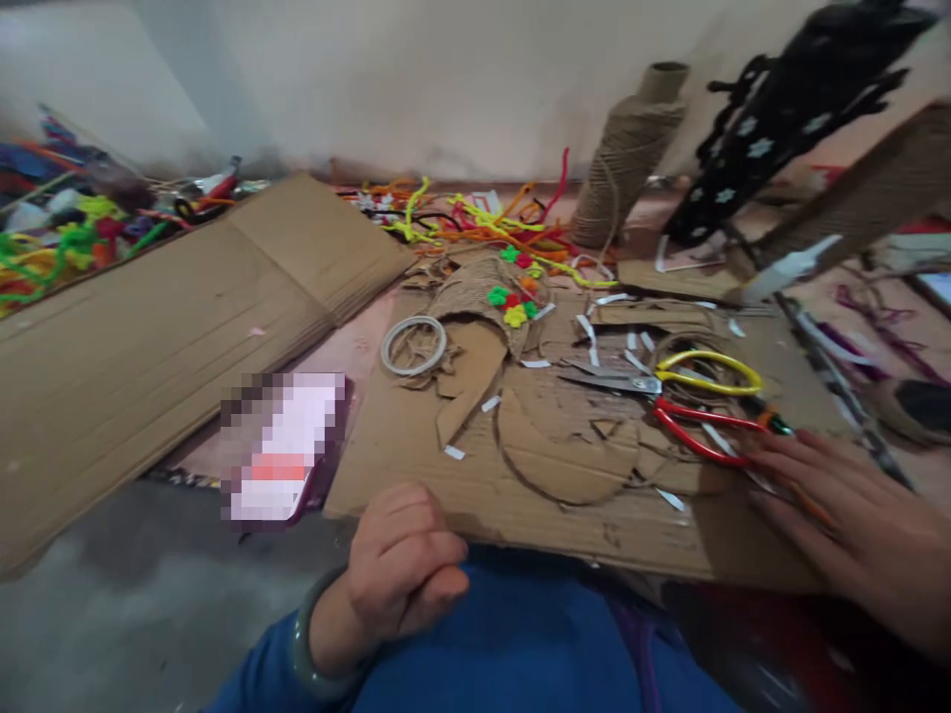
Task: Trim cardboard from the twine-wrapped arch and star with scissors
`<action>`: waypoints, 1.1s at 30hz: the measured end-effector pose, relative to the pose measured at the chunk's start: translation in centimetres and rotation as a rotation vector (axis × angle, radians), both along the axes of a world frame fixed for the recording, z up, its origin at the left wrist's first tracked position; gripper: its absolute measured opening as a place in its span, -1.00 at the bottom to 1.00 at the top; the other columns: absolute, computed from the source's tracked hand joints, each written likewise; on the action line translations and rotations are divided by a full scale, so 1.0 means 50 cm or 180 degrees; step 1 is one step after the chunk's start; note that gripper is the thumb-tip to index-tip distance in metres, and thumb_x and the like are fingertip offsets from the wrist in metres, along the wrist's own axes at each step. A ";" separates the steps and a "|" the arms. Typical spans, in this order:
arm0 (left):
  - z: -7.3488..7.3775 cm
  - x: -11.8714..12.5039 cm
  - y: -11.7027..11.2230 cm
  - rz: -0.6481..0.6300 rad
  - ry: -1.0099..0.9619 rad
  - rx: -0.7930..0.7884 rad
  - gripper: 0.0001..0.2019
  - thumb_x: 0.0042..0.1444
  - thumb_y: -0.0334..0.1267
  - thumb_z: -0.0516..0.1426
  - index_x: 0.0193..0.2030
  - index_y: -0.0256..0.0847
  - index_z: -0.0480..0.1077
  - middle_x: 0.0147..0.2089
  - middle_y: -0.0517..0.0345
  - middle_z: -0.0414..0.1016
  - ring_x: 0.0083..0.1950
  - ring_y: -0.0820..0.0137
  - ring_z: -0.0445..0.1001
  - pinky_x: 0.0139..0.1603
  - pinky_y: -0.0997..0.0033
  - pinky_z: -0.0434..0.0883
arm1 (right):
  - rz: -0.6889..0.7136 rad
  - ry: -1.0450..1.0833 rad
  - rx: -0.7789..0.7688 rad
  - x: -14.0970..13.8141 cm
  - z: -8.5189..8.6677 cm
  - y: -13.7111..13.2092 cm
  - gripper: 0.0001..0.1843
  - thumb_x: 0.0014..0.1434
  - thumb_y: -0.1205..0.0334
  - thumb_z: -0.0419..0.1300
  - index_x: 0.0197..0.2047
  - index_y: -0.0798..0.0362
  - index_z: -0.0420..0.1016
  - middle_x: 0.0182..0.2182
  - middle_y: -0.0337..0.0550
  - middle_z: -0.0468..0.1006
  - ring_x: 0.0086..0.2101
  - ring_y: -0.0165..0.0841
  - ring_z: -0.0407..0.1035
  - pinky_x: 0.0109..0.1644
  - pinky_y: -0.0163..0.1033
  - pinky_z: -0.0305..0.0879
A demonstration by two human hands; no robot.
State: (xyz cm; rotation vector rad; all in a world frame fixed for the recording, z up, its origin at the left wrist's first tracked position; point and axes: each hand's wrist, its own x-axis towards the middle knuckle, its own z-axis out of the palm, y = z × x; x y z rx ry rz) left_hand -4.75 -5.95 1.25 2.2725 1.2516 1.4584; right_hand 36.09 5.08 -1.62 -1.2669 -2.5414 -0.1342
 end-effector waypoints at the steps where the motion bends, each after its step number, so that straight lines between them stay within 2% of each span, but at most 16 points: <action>1: 0.000 0.003 0.006 -0.0052 0.0054 -0.0034 -0.76 0.32 -0.22 -0.03 -0.34 -0.21 0.34 -0.61 0.19 0.33 -0.57 0.43 0.31 -0.55 0.38 0.24 | 0.0062 -0.0109 0.0024 -0.004 0.005 -0.004 -0.64 0.25 0.09 0.09 0.11 -0.14 0.39 0.02 -0.03 0.54 0.14 -0.01 0.31 0.18 0.12 0.34; 5: -0.010 0.009 0.021 -0.0151 0.0184 -0.0087 -0.81 0.28 -0.30 0.01 -0.36 -0.23 0.35 -0.61 0.18 0.31 -0.58 0.43 0.30 -0.57 0.40 0.22 | 0.0258 -0.0247 0.0061 -0.032 0.040 -0.008 -0.68 0.27 0.20 0.06 0.06 0.03 0.40 0.03 0.14 0.52 0.13 0.07 0.32 0.12 0.24 0.37; 11: -0.027 0.015 0.032 -0.0116 0.0168 -0.0220 -0.87 0.21 -0.39 0.07 -0.37 -0.23 0.35 -0.60 0.20 0.29 -0.56 0.43 0.29 -0.56 0.42 0.22 | 0.0347 -0.0027 0.0000 -0.078 0.064 -0.016 -0.67 0.24 0.29 0.13 0.07 0.09 0.41 0.02 0.14 0.53 0.15 0.01 0.31 0.18 0.16 0.34; 15: -0.030 0.018 0.037 -0.0063 0.0282 -0.0331 -0.87 0.20 -0.40 0.07 -0.38 -0.20 0.34 -0.60 0.22 0.30 -0.56 0.45 0.28 -0.56 0.44 0.24 | 0.0771 0.0180 -0.0114 -0.152 0.070 -0.028 -0.72 0.24 0.33 0.12 0.01 0.14 0.46 0.02 0.12 0.54 0.17 -0.02 0.29 0.14 0.11 0.39; 17: -0.030 0.019 0.038 -0.0050 0.0317 -0.0377 -0.86 0.19 -0.41 0.07 -0.38 -0.19 0.34 -0.60 0.24 0.30 -0.57 0.46 0.29 -0.56 0.46 0.23 | 0.0969 0.0149 -0.0258 -0.199 0.075 -0.031 -0.71 0.23 0.33 0.14 0.01 0.16 0.47 0.04 0.10 0.53 0.19 -0.02 0.25 0.17 0.11 0.35; 22: -0.027 0.022 0.044 0.0005 0.0254 -0.0495 -0.82 0.20 -0.39 0.07 -0.43 -0.19 0.35 -0.62 0.25 0.31 -0.58 0.46 0.31 -0.56 0.47 0.25 | 0.1337 -0.0072 -0.0471 -0.280 0.075 -0.018 -0.62 0.11 0.32 0.24 0.02 0.17 0.47 0.04 0.11 0.53 0.19 0.08 0.22 0.15 0.20 0.31; 28: -0.021 0.024 0.052 0.0013 0.0178 -0.0558 -0.77 0.25 -0.35 0.04 -0.46 -0.20 0.35 -0.62 0.24 0.34 -0.58 0.48 0.31 -0.56 0.50 0.26 | 0.1485 -0.0059 -0.0544 -0.292 0.062 0.006 -0.65 0.10 0.28 0.26 -0.02 0.15 0.49 -0.04 0.10 0.57 0.13 0.09 0.30 0.12 0.20 0.33; 33: -0.042 0.017 0.044 0.0084 -0.0094 -0.0647 -0.82 0.24 -0.35 0.07 -0.41 -0.20 0.38 -0.58 0.22 0.39 -0.53 0.47 0.36 -0.50 0.48 0.30 | 0.1553 0.0570 -0.0654 -0.273 0.092 -0.001 -0.61 0.17 0.21 0.19 0.06 0.15 0.40 -0.03 0.13 0.53 0.05 -0.05 0.38 0.08 0.05 0.40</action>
